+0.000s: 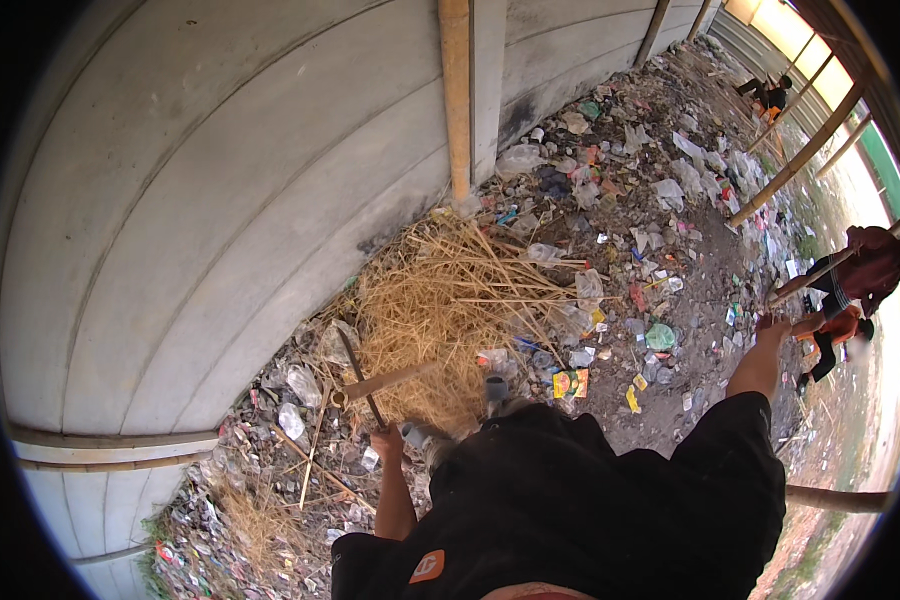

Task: The person uses a large machete to chop a long bamboo pole into smaller segments. They repeatedly strike the bamboo, which is resting on a pile of straw, to sever it into pieces.

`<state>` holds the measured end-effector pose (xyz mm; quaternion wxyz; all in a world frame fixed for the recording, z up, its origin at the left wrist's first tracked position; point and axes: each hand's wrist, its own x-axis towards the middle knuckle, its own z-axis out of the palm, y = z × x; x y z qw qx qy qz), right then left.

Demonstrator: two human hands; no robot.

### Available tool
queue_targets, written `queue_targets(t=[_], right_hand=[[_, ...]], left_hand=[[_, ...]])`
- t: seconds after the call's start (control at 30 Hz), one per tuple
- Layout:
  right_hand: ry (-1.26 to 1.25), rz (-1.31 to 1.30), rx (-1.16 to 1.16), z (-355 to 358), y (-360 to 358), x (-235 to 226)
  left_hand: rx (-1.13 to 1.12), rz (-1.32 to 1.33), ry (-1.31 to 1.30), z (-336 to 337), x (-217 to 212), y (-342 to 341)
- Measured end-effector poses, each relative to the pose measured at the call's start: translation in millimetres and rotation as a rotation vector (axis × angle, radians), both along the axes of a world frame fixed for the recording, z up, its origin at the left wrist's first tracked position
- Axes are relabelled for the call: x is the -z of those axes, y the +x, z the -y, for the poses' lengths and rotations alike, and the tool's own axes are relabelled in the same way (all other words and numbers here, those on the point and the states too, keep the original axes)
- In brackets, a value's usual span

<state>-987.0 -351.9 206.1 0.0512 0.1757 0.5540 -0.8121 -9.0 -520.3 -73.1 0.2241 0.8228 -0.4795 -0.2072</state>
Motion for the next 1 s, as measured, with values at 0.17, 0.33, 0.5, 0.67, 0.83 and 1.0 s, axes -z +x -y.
queue_targets(t=[0.17, 0.33, 0.5, 0.67, 0.83, 1.0], right_hand=[[0.049, -0.025, 0.054, -29, -1, -9], [0.09, -0.037, 0.087, -52, -4, -4], [0.158, -0.046, 0.103, -53, -7, -4], [0.248, -0.055, 0.133, -65, -9, -1], [0.411, -0.104, 0.129, -53, -9, -4], [0.751, -0.201, 0.113, -56, -12, -2]], left_hand=[[-0.052, -0.023, 0.132, -11, -26, -1], [0.066, 0.073, 0.176, -32, -24, 12], [0.019, 0.085, 0.109, -61, -2, 19], [-0.014, 0.059, 0.177, -62, -25, -3], [-0.031, -0.018, 0.303, -65, -15, 6], [-0.028, -0.125, 0.281, -52, 2, 10]])
